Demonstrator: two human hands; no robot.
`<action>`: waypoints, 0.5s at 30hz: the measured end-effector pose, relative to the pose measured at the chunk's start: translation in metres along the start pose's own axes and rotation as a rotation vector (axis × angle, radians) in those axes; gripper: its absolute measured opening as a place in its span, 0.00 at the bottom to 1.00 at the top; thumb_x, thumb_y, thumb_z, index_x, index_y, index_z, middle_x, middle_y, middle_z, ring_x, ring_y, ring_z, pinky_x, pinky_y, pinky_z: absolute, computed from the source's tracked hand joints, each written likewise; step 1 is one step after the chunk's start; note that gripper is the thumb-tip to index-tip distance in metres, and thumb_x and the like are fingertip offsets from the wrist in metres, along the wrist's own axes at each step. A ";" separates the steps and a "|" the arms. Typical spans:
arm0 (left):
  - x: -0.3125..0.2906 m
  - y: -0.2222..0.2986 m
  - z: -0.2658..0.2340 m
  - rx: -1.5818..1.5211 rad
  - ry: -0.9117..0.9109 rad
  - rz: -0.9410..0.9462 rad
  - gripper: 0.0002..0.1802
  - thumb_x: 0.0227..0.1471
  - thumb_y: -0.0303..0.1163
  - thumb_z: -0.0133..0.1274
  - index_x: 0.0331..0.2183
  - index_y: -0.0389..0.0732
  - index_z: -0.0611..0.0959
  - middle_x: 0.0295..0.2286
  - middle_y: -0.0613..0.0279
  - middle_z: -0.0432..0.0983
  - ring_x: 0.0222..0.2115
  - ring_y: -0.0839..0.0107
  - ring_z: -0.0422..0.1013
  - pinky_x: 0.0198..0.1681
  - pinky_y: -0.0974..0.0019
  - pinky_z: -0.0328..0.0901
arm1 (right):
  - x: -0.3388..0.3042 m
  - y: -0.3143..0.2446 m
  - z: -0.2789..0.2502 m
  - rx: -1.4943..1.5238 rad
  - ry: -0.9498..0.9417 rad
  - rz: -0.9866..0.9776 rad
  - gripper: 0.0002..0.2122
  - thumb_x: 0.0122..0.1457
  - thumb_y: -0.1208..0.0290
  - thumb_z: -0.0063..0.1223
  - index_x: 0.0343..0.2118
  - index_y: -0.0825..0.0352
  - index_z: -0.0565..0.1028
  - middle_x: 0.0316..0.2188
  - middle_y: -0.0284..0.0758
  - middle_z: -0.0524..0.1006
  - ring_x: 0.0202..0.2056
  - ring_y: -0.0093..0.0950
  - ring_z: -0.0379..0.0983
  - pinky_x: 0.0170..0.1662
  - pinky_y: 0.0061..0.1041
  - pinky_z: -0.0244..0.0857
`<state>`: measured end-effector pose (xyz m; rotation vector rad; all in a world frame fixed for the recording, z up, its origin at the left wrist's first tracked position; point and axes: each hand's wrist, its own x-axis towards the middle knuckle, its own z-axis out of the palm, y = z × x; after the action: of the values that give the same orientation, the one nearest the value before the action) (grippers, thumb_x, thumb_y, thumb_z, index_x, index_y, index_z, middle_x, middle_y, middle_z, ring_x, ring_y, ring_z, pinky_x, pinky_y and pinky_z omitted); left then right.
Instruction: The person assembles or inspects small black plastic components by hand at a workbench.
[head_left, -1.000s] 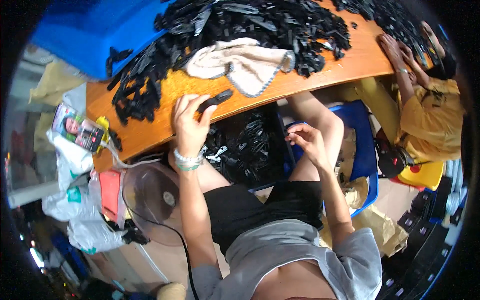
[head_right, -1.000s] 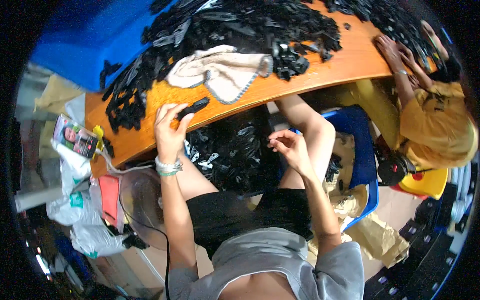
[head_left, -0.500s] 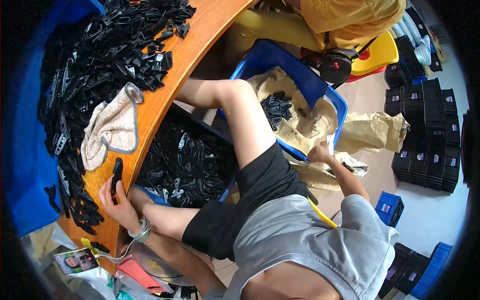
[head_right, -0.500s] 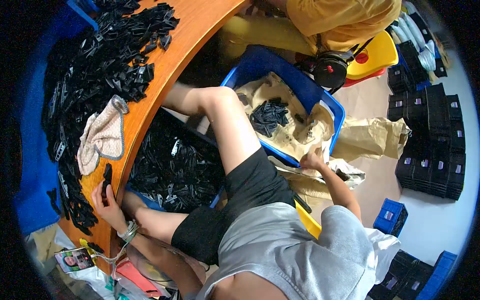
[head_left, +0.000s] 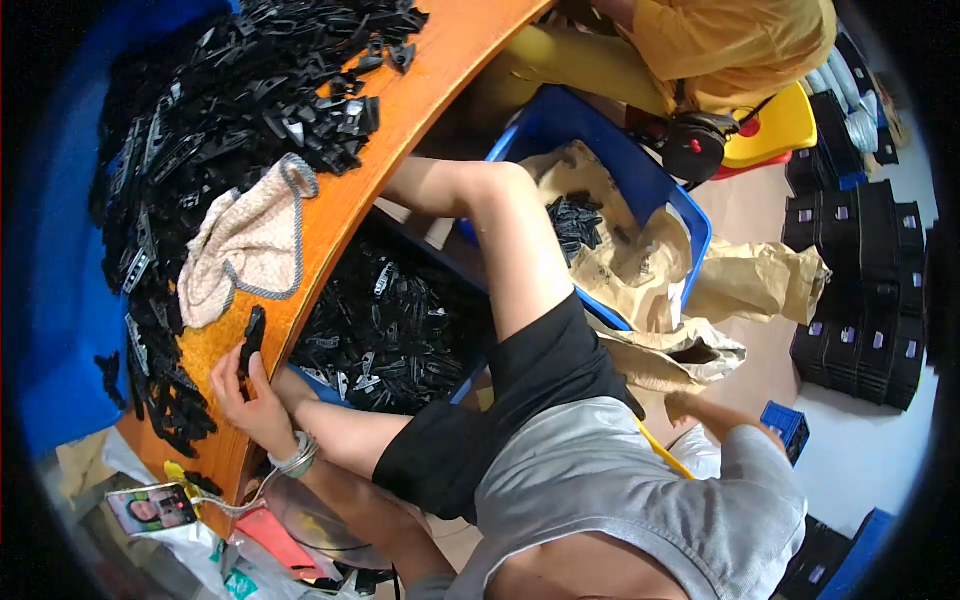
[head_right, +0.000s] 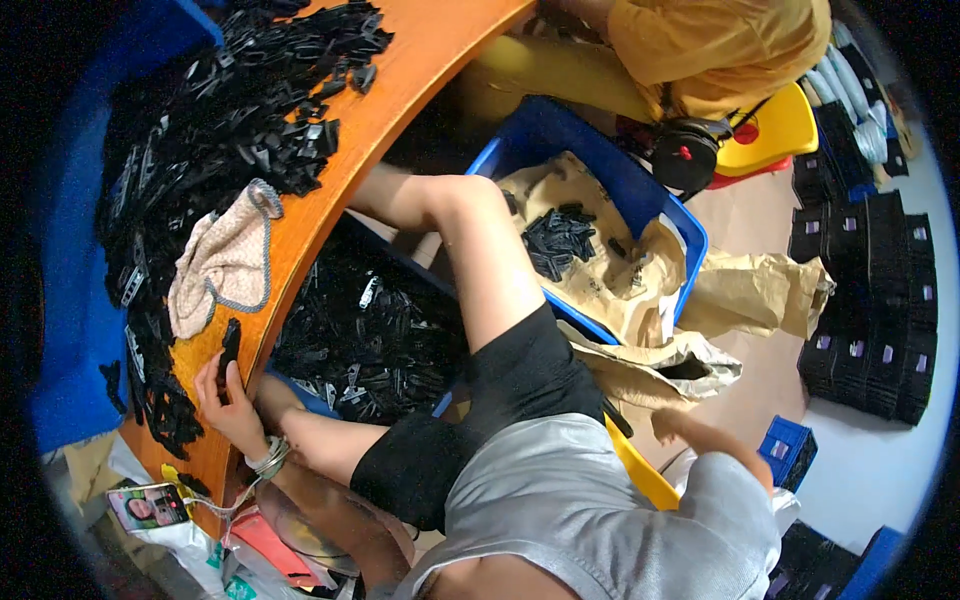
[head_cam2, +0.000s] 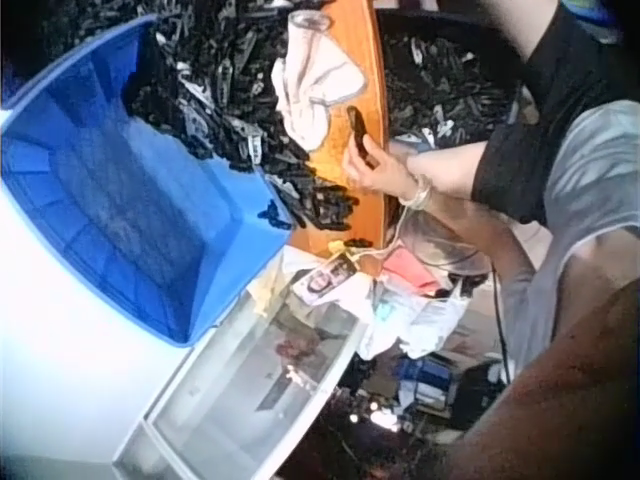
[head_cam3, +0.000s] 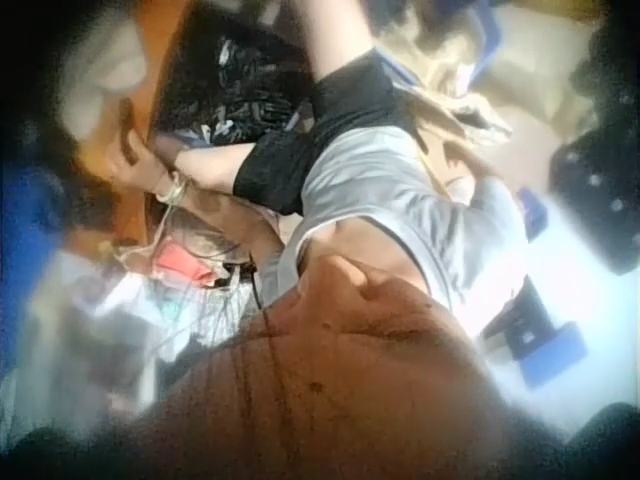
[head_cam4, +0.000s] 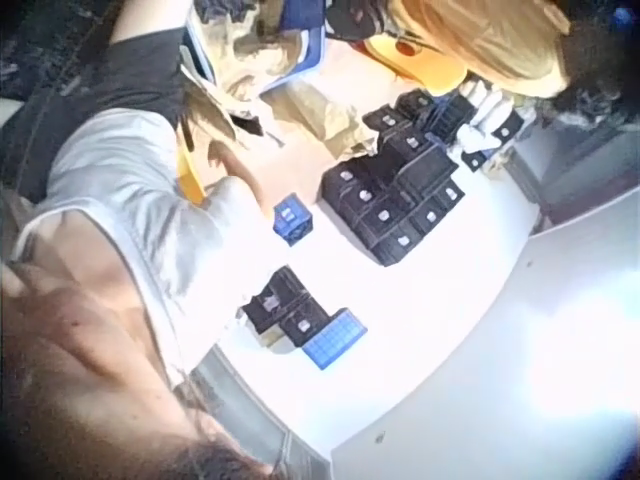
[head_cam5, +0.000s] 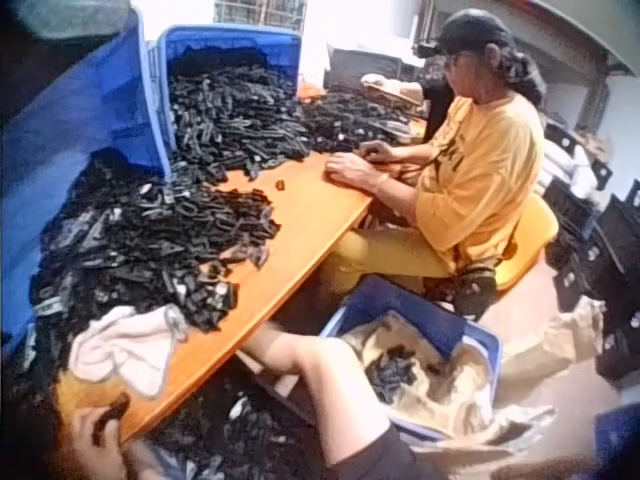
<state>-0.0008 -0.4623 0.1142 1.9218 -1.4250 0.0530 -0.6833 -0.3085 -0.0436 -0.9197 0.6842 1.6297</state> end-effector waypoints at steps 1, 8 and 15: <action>0.001 0.003 -0.008 -0.003 0.020 0.026 0.10 0.50 0.23 0.55 0.37 0.32 0.80 0.34 0.53 0.73 0.37 0.58 0.70 0.43 0.59 0.63 | -0.010 -0.004 0.012 0.055 0.124 -0.001 0.14 0.47 0.59 0.53 0.32 0.65 0.78 0.33 0.40 0.77 0.37 0.35 0.73 0.38 0.33 0.67; 0.001 0.003 0.014 -0.086 0.098 -0.004 0.18 0.45 0.26 0.62 0.41 0.37 0.80 0.35 0.55 0.73 0.35 0.61 0.70 0.38 0.63 0.66 | -0.079 -0.019 -0.006 -0.004 0.429 0.123 0.06 0.49 0.63 0.55 0.26 0.54 0.83 0.28 0.32 0.82 0.33 0.27 0.79 0.35 0.26 0.72; 0.003 0.009 0.025 -0.177 0.318 -0.100 0.11 0.40 0.31 0.64 0.29 0.38 0.83 0.29 0.58 0.75 0.33 0.60 0.71 0.39 0.61 0.65 | -0.319 -0.233 -0.146 0.277 1.328 -1.006 0.08 0.50 0.83 0.51 0.33 0.73 0.78 0.31 0.38 0.75 0.28 0.25 0.74 0.31 0.21 0.70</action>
<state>-0.0165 -0.4800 0.1022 1.7464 -1.0848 0.1719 -0.3907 -0.5382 0.1545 -1.7143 1.0020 -0.1165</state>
